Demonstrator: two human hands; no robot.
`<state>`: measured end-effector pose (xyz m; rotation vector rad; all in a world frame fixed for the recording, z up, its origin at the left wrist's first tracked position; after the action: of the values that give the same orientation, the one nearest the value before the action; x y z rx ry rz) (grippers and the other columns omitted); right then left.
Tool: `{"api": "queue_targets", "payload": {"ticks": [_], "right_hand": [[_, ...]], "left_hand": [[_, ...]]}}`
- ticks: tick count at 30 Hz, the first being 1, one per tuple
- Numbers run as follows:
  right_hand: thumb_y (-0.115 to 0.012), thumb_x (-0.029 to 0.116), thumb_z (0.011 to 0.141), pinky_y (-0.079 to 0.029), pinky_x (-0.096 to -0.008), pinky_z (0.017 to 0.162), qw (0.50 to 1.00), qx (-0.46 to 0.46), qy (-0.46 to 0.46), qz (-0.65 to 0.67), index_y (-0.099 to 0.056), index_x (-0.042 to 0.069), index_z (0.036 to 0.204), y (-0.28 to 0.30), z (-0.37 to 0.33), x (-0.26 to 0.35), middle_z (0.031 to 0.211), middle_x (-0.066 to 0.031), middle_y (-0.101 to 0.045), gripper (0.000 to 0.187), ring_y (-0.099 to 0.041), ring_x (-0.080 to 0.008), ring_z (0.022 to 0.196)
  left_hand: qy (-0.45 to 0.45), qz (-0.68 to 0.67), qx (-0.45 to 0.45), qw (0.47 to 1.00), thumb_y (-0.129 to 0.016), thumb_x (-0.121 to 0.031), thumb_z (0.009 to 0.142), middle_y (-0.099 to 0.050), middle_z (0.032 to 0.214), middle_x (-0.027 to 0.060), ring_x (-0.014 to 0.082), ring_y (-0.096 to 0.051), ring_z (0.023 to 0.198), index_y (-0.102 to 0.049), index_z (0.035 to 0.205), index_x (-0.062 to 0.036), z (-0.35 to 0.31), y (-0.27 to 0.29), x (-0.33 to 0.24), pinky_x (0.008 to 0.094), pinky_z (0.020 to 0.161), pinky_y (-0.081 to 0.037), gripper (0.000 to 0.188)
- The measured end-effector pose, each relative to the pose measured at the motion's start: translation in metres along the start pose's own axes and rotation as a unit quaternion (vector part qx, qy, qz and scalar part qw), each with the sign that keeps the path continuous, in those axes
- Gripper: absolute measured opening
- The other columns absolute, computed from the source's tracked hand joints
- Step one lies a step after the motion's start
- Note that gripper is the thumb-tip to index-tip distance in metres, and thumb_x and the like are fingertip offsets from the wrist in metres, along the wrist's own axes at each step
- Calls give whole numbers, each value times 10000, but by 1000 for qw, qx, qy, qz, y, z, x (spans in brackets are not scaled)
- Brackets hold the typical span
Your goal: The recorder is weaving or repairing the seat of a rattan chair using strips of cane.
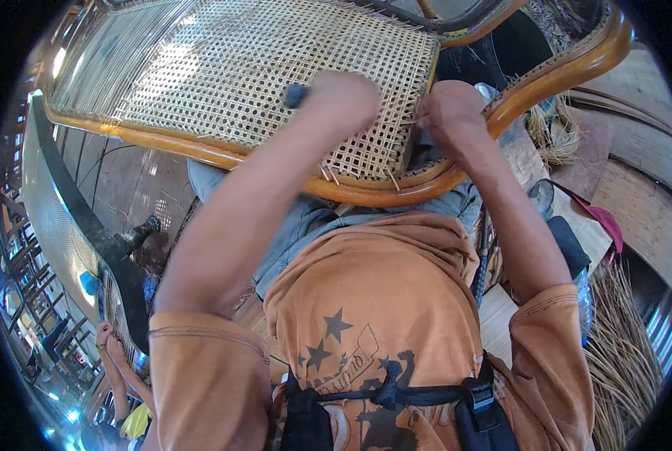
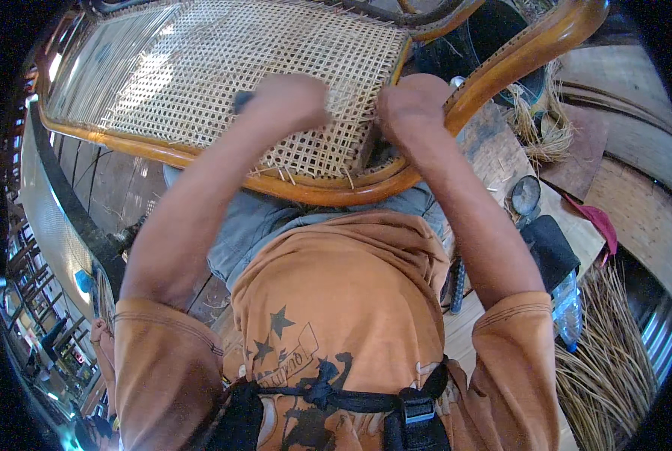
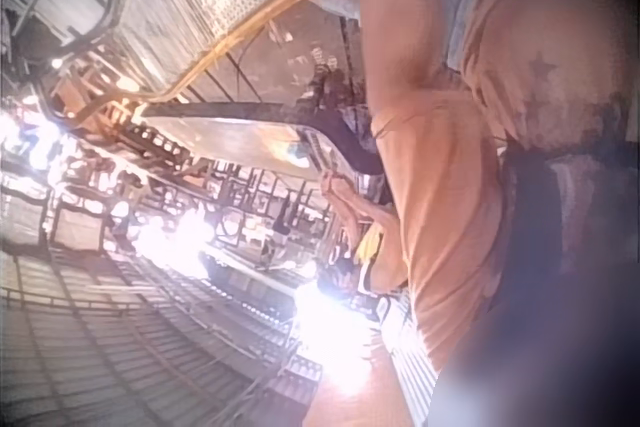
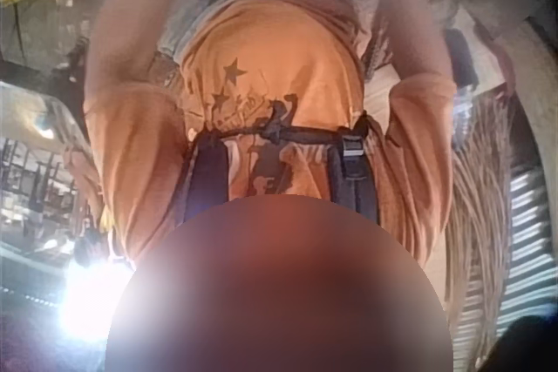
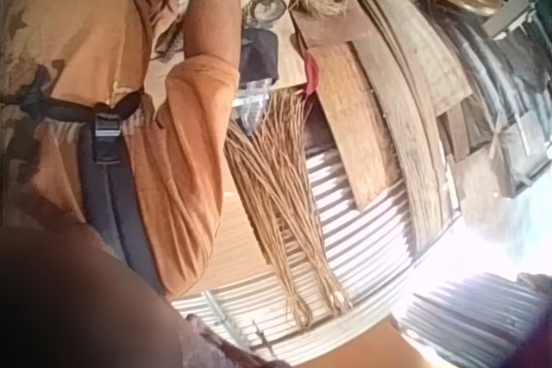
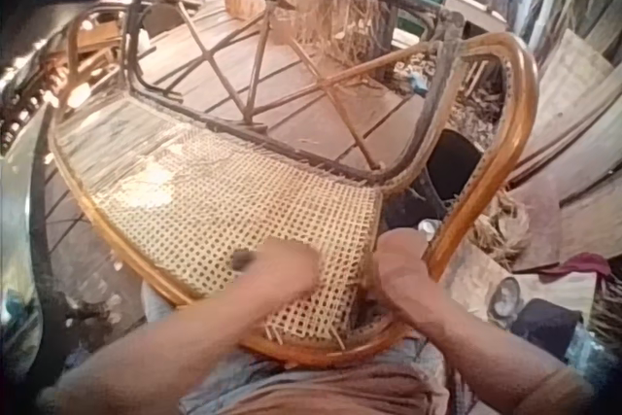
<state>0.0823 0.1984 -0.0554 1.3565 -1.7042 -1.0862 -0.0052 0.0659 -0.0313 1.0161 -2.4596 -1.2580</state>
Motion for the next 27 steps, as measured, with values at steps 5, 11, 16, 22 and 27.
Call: {"api": "queue_targets", "payload": {"ticks": [5, 11, 16, 22, 27], "right_hand": [[-574, 198, 820, -482, -387, 685, 958, -217, 145, 116, -630, 20, 886, 18, 2, 17, 773, -148, -631, 198, -597, -311, 719], [-578, 256, 834, -413, -322, 577, 900, 43, 135, 412, -623, 9, 867, 9, -5, 34, 643, -83, -559, 253, -510, -155, 597], [-560, 269, 790, -427, -359, 597, 941, 4, 22, 338, -617, 8, 800, -16, -19, 8, 636, -138, -576, 268, -558, -233, 601], [-543, 260, 761, -447, -369, 645, 947, 45, -2, 318, -616, -2, 823, -20, -11, 7, 706, -171, -606, 279, -589, -268, 654], [-548, 245, 746, -454, -354, 652, 950, 59, 15, 308, -620, -4, 861, -30, -3, -1, 725, -171, -618, 284, -598, -256, 666]], "left_hand": [[55, 13, -22, 998, -566, -376, 785, -651, 848, 153, 310, -633, 789, -664, 845, -33, -59, 7, 38, 426, 712, -499, 361], [36, -37, -72, 996, -570, -346, 789, -647, 841, 162, 328, -630, 792, -672, 820, -48, -58, 23, 22, 429, 697, -498, 317], [10, -19, -8, 1000, -551, -221, 783, -658, 889, 152, 309, -639, 841, -673, 883, -47, -23, 3, -3, 425, 719, -501, 235], [-38, 53, 29, 997, -549, -127, 758, -659, 983, 116, 255, -637, 910, -675, 962, -73, -3, 9, -23, 382, 759, -494, 246], [-76, 75, 70, 992, -546, -121, 764, -659, 990, 107, 255, -633, 925, -674, 985, -81, 2, 14, -36, 385, 766, -491, 259]]}}
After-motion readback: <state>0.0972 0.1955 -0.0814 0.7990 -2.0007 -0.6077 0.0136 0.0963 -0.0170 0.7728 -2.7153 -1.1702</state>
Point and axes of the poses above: each hand's wrist, its own z-axis towards the middle knuckle, its own y-axis out of the back of the hand, x = y × z, the point moved 2 cm from there along z, towards the middle knuckle
